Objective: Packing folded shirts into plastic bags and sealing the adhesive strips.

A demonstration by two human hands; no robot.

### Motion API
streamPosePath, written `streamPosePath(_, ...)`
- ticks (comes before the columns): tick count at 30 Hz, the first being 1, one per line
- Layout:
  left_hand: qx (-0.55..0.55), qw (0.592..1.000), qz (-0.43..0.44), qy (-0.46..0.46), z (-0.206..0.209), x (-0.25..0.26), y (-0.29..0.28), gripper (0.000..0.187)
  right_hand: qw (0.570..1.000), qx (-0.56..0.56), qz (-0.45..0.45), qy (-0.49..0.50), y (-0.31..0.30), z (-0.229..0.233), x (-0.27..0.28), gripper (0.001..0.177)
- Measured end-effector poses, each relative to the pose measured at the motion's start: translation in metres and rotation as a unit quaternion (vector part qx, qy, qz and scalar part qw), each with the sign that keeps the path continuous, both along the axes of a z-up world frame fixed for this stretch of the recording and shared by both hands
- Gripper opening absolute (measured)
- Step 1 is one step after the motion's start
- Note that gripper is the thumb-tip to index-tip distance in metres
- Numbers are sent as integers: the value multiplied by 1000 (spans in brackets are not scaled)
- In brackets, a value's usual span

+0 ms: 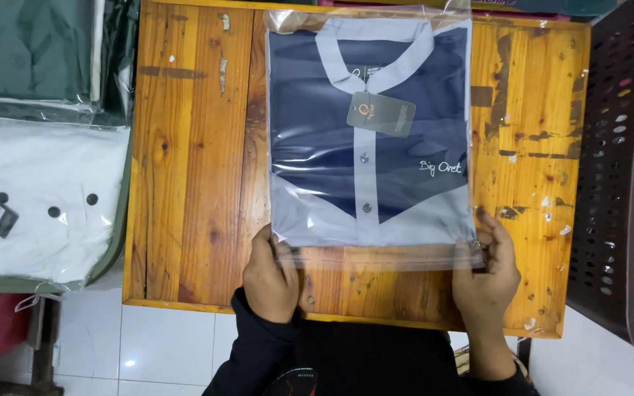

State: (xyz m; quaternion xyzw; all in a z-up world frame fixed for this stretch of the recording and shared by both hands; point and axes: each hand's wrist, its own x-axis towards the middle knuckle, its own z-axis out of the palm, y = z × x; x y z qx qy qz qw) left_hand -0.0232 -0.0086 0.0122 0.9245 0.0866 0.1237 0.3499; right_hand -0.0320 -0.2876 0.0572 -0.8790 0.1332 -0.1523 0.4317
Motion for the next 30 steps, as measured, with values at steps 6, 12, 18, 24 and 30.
streamPosePath(6,77,994,-26,-79,12,12,-1,37,994,-101,-19,-29,-5,-19,-1,43)
streamPosePath(12,40,996,-10,-74,6,10,4,28,996,-36,-73,-30,-11,-33,-8,13)
streamPosePath(18,43,996,9,-74,2,10,3,20,991,-96,-86,-20,-12,-29,-2,39)
streamPosePath(24,-31,998,-53,20,22,9,13,55,964,-267,-16,-4,-22,-39,-3,25)
streamPosePath(30,52,997,-47,-31,7,10,7,42,927,-373,-24,9,-36,-51,-6,22)
